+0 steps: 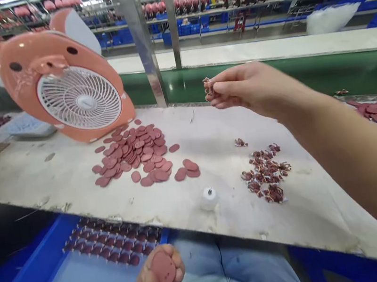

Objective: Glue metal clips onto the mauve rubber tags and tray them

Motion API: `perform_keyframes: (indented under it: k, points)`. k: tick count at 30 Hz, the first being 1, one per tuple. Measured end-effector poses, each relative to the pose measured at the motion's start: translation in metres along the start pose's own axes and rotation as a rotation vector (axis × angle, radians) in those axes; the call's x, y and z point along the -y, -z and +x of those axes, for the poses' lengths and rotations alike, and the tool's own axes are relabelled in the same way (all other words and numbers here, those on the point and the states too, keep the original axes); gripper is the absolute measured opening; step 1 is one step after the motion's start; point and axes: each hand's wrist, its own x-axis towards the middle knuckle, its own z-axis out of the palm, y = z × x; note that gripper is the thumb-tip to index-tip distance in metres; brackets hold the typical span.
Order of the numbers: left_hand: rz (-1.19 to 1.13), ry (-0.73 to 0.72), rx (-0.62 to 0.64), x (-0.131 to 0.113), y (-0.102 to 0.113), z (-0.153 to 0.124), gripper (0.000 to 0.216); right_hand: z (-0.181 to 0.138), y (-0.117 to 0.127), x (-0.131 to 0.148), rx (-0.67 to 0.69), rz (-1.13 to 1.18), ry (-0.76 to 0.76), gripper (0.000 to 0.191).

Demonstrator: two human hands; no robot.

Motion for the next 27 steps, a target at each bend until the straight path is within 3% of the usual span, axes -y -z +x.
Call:
perform_keyframes:
  k: [2, 5, 6, 9, 12, 27]
  points:
    - [-0.020, 0.040, 0.061, 0.005, -0.003, -0.005, 0.040, -0.061, -0.005, 0.012, 0.070, 0.052, 0.028, 0.013]
    - [-0.026, 0.094, 0.131, 0.014, -0.002, -0.011, 0.038, -0.139, -0.032, 0.022, 0.332, 0.075, 0.087, 0.003]
    - [-0.025, 0.105, 0.155, 0.017, -0.001, -0.012, 0.038, -0.158, -0.044, 0.023, 0.422, 0.075, 0.064, 0.008]
    - [-0.005, 0.117, 0.247, 0.026, 0.004, -0.015, 0.034, -0.193, -0.072, 0.019, 0.396, 0.132, 0.046, 0.011]
    - [0.027, 0.121, 0.307, 0.032, 0.007, -0.018, 0.030, -0.206, -0.082, 0.014, 0.371, 0.120, 0.085, 0.014]
    - [0.021, 0.118, 0.245, 0.039, 0.008, -0.024, 0.024, -0.215, -0.074, 0.018, 0.501, -0.120, 0.315, 0.016]
